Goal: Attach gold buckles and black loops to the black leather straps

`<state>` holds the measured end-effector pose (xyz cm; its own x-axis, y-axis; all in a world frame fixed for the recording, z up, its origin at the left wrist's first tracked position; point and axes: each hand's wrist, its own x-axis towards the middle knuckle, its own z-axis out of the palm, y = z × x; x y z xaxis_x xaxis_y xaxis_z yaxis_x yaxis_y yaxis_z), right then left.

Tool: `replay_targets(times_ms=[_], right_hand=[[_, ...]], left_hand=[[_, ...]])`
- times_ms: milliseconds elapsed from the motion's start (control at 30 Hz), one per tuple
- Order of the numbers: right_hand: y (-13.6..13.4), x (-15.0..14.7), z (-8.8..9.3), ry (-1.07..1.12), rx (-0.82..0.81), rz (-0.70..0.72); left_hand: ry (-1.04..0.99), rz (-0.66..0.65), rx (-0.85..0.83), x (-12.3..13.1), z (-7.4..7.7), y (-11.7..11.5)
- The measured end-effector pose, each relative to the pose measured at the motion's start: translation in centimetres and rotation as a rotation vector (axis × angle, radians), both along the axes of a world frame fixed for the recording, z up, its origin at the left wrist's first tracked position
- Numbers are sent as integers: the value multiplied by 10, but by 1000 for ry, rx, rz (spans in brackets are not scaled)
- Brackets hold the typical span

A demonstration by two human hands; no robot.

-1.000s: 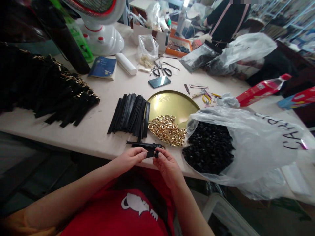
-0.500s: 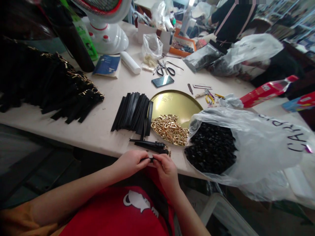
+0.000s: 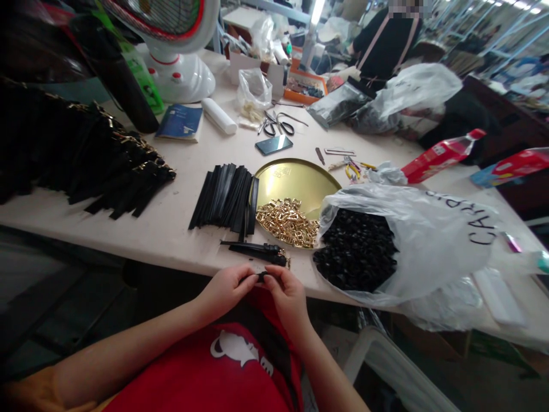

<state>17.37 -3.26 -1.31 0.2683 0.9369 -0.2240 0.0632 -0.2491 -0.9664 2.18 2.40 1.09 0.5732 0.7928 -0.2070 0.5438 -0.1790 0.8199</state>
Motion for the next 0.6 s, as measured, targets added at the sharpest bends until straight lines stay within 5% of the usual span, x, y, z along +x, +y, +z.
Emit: replay_targets(times_ms=[233, 600], right_hand=[[-2, 11, 4, 513, -281, 105], [-10, 3, 3, 253, -174, 149]], left_hand=[[-42, -77, -43, -5, 7, 1], [19, -57, -65, -3, 7, -10]])
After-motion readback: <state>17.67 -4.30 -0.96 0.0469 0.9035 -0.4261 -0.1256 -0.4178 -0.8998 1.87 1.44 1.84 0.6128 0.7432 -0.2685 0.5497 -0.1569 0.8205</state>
